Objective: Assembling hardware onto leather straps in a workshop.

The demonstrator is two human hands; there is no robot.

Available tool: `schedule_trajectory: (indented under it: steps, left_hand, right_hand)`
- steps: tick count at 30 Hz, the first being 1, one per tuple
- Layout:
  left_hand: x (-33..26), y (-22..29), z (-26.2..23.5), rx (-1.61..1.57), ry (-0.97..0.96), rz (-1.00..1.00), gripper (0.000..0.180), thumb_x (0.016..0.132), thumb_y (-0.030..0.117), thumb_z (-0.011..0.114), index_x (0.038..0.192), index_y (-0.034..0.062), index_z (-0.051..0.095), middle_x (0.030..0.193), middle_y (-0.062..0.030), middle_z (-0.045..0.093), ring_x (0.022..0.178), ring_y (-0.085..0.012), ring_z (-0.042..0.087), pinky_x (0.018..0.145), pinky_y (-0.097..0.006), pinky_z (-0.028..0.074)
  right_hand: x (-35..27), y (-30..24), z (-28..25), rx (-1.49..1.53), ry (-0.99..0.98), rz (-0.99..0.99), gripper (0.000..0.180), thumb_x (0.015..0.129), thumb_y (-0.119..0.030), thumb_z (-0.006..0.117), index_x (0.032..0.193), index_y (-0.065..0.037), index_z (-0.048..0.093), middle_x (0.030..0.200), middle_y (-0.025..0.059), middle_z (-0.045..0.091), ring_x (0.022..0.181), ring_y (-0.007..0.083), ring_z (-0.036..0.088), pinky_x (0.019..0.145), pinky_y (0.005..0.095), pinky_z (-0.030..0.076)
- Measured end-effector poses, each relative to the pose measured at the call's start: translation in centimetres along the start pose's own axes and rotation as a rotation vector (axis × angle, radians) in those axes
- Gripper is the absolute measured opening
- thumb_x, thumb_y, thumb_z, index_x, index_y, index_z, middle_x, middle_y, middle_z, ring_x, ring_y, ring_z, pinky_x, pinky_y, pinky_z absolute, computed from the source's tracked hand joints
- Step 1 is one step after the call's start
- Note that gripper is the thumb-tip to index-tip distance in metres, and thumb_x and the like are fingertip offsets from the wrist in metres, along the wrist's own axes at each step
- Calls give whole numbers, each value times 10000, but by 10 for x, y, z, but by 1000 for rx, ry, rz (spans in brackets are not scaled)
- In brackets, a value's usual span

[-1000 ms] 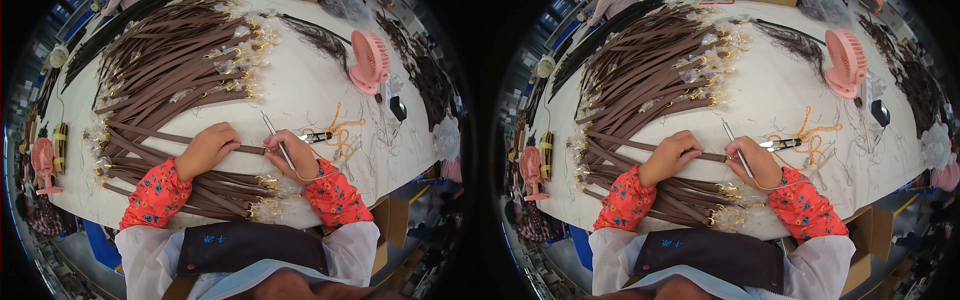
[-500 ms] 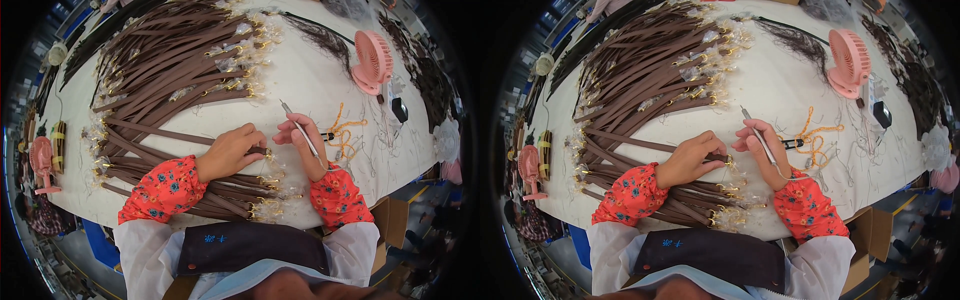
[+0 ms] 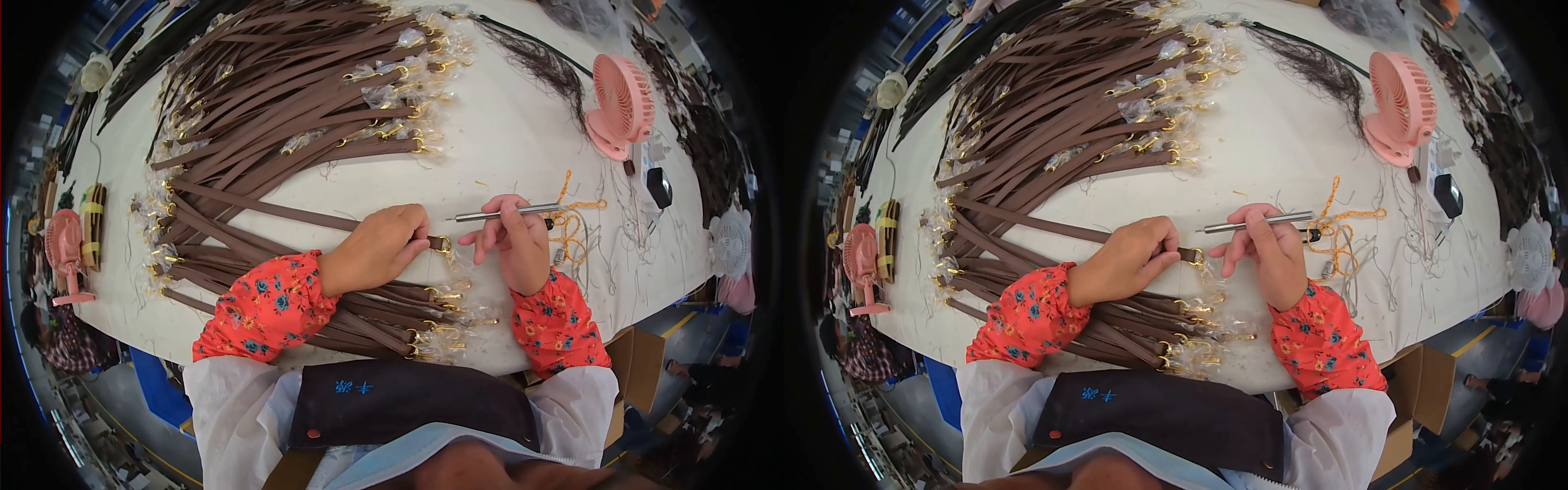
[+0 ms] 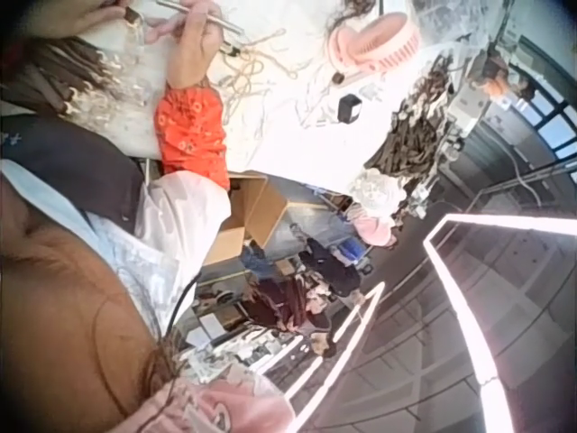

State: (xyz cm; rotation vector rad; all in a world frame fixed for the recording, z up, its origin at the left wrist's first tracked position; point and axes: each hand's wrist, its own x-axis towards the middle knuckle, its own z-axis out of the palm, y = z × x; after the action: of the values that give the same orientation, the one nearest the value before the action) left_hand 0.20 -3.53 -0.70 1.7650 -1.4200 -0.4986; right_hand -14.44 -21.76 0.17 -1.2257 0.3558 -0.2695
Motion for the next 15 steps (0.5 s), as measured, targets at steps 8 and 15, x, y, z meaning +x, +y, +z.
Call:
schedule_trajectory:
  steps: [8, 15]
  left_hand:
    - [3, 0, -9, -271, 5, -221, 129, 858, 27, 654, 899, 8, 532, 765, -92, 605, 661, -193, 587, 608, -317, 473]
    - [2, -10, -12, -484, 3, -278, 154, 857, 56, 698, 912, 34, 556, 772, 14, 571, 680, -56, 510, 603, -235, 434]
  right_hand:
    - [-3, 3, -4, -48, -211, 82, 336, 1056, -295, 407, 1000, 12, 532, 645, 42, 561, 579, 144, 616, 846, 377, 556]
    - [-4, 4, -1, -105, -243, 71, 315, 1054, -271, 419, 1005, 14, 545, 652, 29, 567, 604, 127, 623, 875, 338, 535]
